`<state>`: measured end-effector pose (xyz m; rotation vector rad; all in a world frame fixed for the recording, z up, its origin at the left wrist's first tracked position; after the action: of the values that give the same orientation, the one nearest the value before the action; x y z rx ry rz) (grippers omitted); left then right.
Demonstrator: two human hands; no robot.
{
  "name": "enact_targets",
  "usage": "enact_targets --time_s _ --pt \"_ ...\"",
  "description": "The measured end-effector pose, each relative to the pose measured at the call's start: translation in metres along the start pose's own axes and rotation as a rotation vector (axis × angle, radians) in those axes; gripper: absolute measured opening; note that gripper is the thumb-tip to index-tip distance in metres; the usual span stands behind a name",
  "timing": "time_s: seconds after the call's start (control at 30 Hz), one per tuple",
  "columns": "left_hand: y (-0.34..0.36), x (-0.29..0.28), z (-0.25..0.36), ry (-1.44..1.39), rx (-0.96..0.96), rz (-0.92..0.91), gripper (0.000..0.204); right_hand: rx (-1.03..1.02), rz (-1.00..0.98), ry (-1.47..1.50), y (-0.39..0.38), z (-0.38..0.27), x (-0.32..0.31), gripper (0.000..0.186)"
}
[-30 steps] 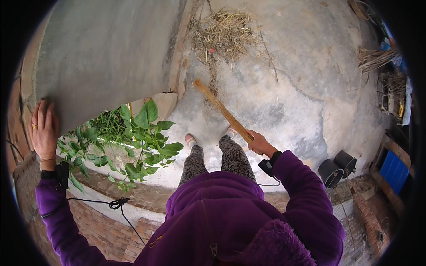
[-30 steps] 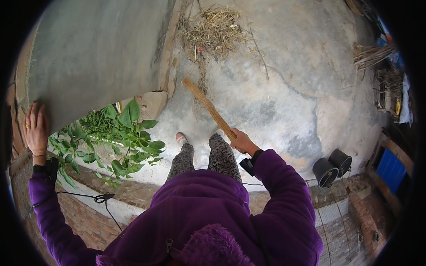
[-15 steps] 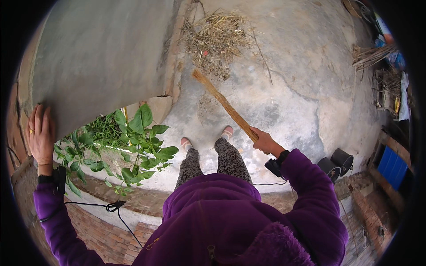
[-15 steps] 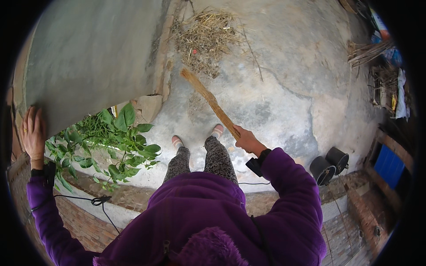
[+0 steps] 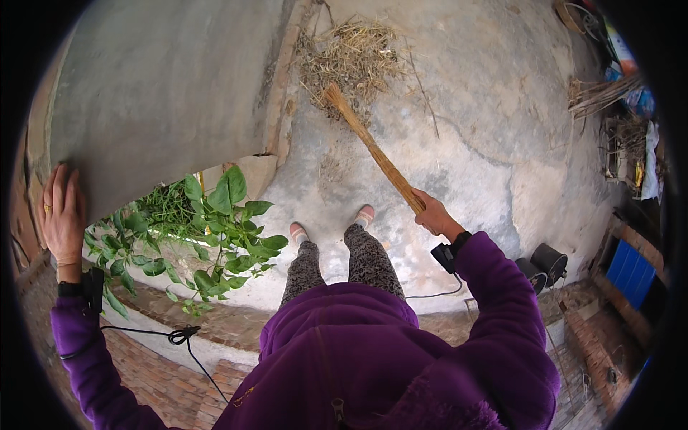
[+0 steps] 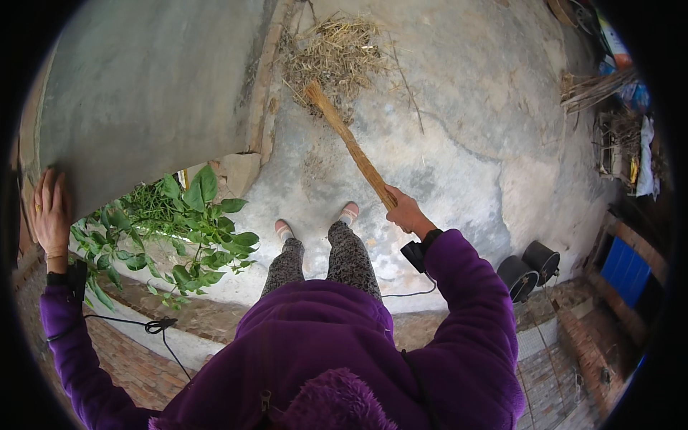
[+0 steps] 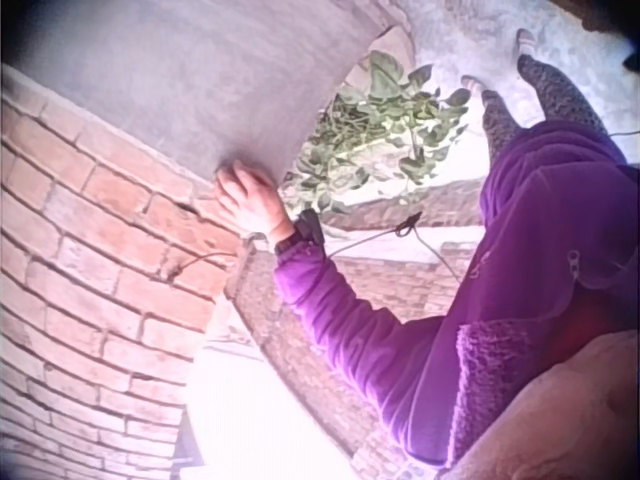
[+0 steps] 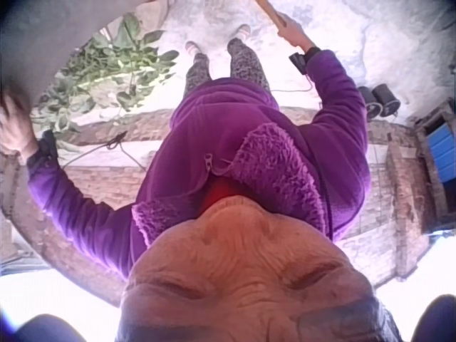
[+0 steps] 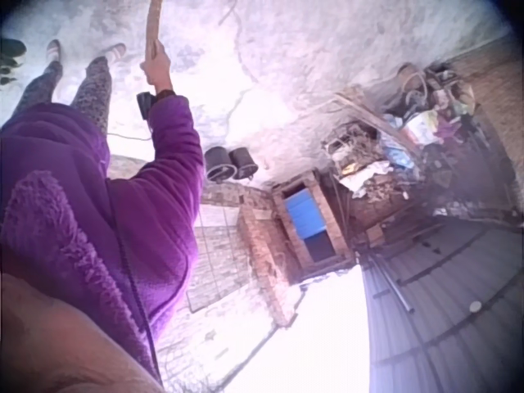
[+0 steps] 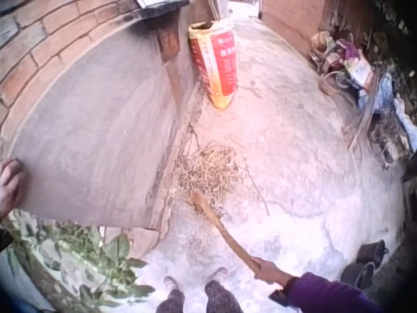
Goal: The person sweeps a cluttered outdoor area with a traditional straw broom, gathering dry straw and debris into a pile. They move around the space, sweeping near stacked wood, plastic sheeting, and a small planter box.
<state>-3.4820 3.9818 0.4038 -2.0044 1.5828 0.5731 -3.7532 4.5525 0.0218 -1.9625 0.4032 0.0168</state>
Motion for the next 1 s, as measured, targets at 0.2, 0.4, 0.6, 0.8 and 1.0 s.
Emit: enact_targets --time_s 0.2,0.4,0.6,0.8,1.0 --pt "0.000 0.000 -0.001 0.010 -0.002 -0.017 0.035 -0.038 0.059 -0.122 0.009 0.018 0.035 0.081" --pt "0.000 0.001 -0.001 -0.009 0.004 0.000 0.035 0.004 -0.044 0.044 -0.041 0.033 0.045 0.080" --pt "-0.001 0.003 -0.001 0.014 0.003 0.021 0.034 0.092 0.017 0.044 -0.052 0.039 0.039 0.080" --pt "-0.001 0.000 -0.001 0.012 0.021 0.021 0.033 0.097 -0.053 -0.036 -0.036 0.050 0.023 0.079" --pt "-0.001 0.003 -0.003 0.018 0.029 0.054 0.034 0.137 -0.173 -0.054 -0.074 0.069 0.034 0.081"
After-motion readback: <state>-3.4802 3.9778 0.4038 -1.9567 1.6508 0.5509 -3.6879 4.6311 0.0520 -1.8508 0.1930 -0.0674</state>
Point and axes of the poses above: each hand's wrist, its own y-axis towards the middle knuckle, its own x-axis out of the palm, z = x × y, the point moved 3 cm from there along y, towards the middle knuckle, and after that the axes turned 5 degrees about x, right-handed, at the moved point
